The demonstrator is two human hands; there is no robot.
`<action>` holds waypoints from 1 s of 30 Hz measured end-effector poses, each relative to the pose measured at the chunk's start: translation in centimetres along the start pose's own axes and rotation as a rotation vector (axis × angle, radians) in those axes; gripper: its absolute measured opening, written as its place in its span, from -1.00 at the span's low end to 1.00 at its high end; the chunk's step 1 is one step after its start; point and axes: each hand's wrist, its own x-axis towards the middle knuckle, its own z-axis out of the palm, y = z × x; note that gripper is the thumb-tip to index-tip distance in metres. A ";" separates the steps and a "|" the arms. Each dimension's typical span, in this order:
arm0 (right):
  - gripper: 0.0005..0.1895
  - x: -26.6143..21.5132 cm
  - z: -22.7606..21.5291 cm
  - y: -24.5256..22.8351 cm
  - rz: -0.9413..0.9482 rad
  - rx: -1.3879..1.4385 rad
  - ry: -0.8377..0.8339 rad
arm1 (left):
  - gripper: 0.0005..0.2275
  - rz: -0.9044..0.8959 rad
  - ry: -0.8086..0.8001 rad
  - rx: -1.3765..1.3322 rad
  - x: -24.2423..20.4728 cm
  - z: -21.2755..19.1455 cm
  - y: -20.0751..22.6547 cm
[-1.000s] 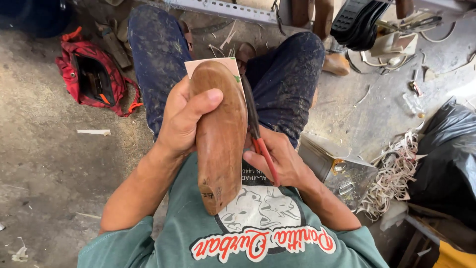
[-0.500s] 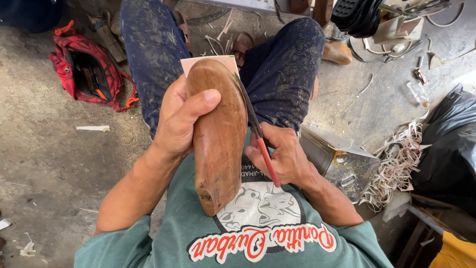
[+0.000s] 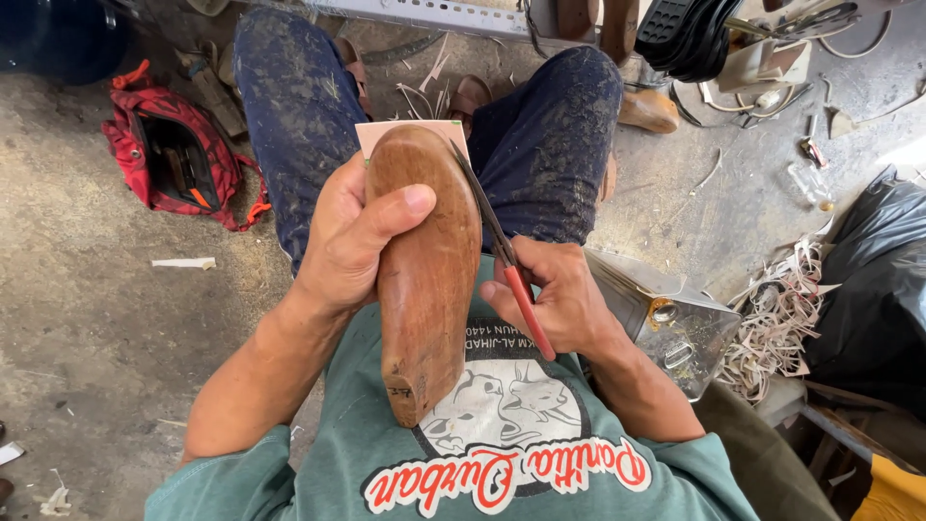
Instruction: The person sits on the floor and uses red-handled scissors to trim the edges of shoe insoles attached to wooden shoe lasts. They repeatedly trim the material, rotate the lasts, and place the finished items on a nearby metal shelf.
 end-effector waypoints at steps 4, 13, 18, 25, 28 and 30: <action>-0.79 1.4 0.2 -1.3 -0.044 -0.049 -0.018 | -0.81 -0.029 -0.008 0.040 0.0 0.1 -0.9; -0.75 2.2 -1.1 -0.4 -0.073 -0.167 0.044 | -0.82 -0.005 -0.089 0.076 1.3 2.0 1.6; -0.77 3.1 -1.1 0.4 -0.103 -0.153 0.176 | -0.84 0.010 -0.119 0.128 1.9 1.6 2.5; -0.70 3.2 -1.8 -0.7 -0.020 -0.220 0.106 | -0.81 0.057 -0.161 0.228 1.7 1.7 4.6; -0.58 3.1 -0.8 -1.8 -0.075 -0.287 0.063 | -0.83 0.114 -0.216 0.273 1.4 1.6 4.4; -0.59 2.4 -0.5 -1.4 -0.115 -0.323 0.061 | -0.82 0.115 -0.219 0.266 1.0 1.5 3.9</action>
